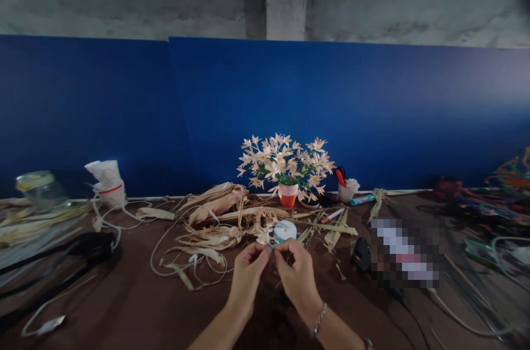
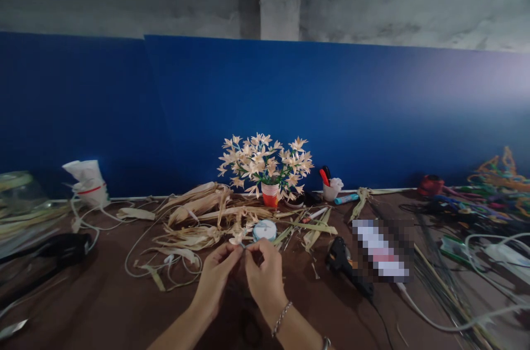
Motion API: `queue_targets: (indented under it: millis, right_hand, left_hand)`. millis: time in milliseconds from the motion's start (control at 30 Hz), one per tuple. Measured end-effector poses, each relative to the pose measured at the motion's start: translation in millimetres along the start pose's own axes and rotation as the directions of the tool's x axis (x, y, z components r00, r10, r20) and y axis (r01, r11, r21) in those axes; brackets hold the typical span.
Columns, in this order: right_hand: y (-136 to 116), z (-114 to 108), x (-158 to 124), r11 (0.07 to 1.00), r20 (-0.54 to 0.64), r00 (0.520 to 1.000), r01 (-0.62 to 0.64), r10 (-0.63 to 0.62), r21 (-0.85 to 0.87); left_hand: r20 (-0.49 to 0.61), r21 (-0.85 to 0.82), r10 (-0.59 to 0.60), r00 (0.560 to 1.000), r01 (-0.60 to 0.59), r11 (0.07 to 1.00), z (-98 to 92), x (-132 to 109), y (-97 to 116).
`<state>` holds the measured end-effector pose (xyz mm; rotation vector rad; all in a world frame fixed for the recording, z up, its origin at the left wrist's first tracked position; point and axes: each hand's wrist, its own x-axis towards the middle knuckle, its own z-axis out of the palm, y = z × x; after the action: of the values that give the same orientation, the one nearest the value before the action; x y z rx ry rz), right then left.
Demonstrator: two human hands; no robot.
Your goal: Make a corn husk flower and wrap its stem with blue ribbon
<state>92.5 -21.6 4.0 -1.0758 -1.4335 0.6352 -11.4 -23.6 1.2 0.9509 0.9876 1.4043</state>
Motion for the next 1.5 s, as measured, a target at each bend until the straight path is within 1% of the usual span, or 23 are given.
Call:
queue_targets:
  millis: [100, 200, 267, 333, 400, 467, 533, 567, 667, 700, 733, 767, 800, 833, 967, 1067, 1133, 1200, 1233, 1300, 1367, 1433, 1500]
  right_hand:
    - [-1, -1, -1, 0.993, -0.007, 0.996, 0.083, -0.084, -0.08]
    - [-1, -1, 0, 0.993, -0.006, 0.996, 0.092, -0.093, -0.075]
    - [0, 0, 1, 1.0, 0.02, 1.0, 0.011, -0.011, 0.017]
    - [1, -1, 3, 0.968, 0.099, 0.983, -0.168, 0.152, 0.186]
    - [3, -2, 5, 0.852, 0.217, 0.919, -0.389, 0.33, 0.351]
    - [4, -4, 7, 0.701, 0.349, 0.83, -0.556, 0.436, 0.447]
    - [5, -7, 8, 0.567, 0.482, 0.743, -0.667, 0.464, 0.483]
    - [6, -9, 9, 0.496, 0.554, 0.691, -0.721, 0.465, 0.483]
    - [7, -15, 11, 0.264, 0.722, 0.514, -0.858, 0.464, 0.441]
    - [7, -17, 12, 0.205, 0.751, 0.473, -0.88, 0.461, 0.429]
    - [8, -18, 13, 0.166, 0.768, 0.45, -0.891, 0.456, 0.423]
    - [8, -19, 13, 0.148, 0.775, 0.445, -0.892, 0.449, 0.426]
    - [8, -20, 14, 0.148, 0.771, 0.455, -0.887, 0.445, 0.438]
    - [8, -20, 14, 0.165, 0.757, 0.477, -0.875, 0.446, 0.454]
    - [7, -15, 11, 0.313, 0.631, 0.621, -0.782, 0.466, 0.538]
    - [5, -9, 8, 0.413, 0.553, 0.696, -0.718, 0.459, 0.561]
    - [4, -5, 7, 0.5, 0.491, 0.75, -0.661, 0.443, 0.559]
    - [4, -2, 7, 0.632, 0.392, 0.822, -0.569, 0.414, 0.526]
    - [4, -1, 7, 0.714, 0.33, 0.863, -0.503, 0.384, 0.486]
    - [4, -1, 6, 0.875, 0.198, 0.941, -0.33, 0.275, 0.355]
    - [3, -3, 4, 0.974, 0.101, 0.988, -0.137, 0.12, 0.181]
    - [0, -4, 2, 0.999, 0.063, 0.998, 0.025, -0.027, 0.026]
    - [-4, -6, 0, 0.988, 0.072, 0.989, 0.134, -0.129, -0.074]
  left_hand:
    - [0.006, -0.036, -0.011, 1.0, 0.011, 0.999, -0.2, 1, -2]
    - [0.014, -0.037, -0.011, 1.0, 0.012, 0.999, -1.1, 2, -3]
    - [0.017, -0.022, -0.022, 1.0, 0.022, 1.0, -1.8, 2, -1]
    - [0.017, -0.011, -0.021, 1.0, 0.021, 1.0, -2.4, 2, 0]
    - [0.018, 0.015, -0.006, 1.0, 0.006, 1.0, -2.9, 2, 2]
    - [0.037, 0.061, 0.007, 0.999, -0.01, 0.998, -3.1, 2, 4]
    - [0.066, 0.106, 0.009, 0.998, -0.016, 0.994, -3.0, 2, 5]
    - [0.079, 0.121, 0.007, 0.997, -0.017, 0.993, -2.9, 2, 6]
    - [0.104, 0.146, 0.007, 0.995, -0.022, 0.989, -2.3, 1, 7]
    - [0.111, 0.15, 0.006, 0.994, -0.023, 0.988, -2.1, 1, 7]
    - [0.117, 0.148, 0.005, 0.993, -0.023, 0.989, -2.0, 1, 7]
    - [0.121, 0.14, 0.005, 0.993, -0.022, 0.99, -1.9, 1, 7]
    - [0.127, 0.13, 0.003, 0.992, -0.019, 0.991, -1.8, 1, 7]
    - [0.132, 0.119, -0.001, 0.991, -0.015, 0.993, -1.8, 2, 7]
    - [0.137, 0.089, -0.019, 0.99, 0.006, 0.996, -2.4, 3, 6]
    - [0.09, 0.061, -0.05, 0.995, 0.044, 0.997, -2.6, 3, 6]
    - [0.064, 0.021, -0.071, 0.995, 0.069, 0.997, -1.8, 3, 6]
    - [0.054, -0.031, -0.102, 0.993, 0.104, 0.994, -0.4, 1, 6]
    - [0.052, -0.065, -0.122, 0.991, 0.125, 0.99, 0.5, 0, 6]
    - [0.054, -0.14, -0.165, 0.985, 0.172, 0.975, 2.1, -2, 5]
    - [0.054, -0.211, -0.196, 0.979, 0.203, 0.956, 3.3, -3, 4]
    - [0.052, -0.259, -0.203, 0.978, 0.21, 0.943, 3.9, -4, 3]
    - [0.038, -0.277, -0.186, 0.982, 0.189, 0.942, 4.4, -4, 2]
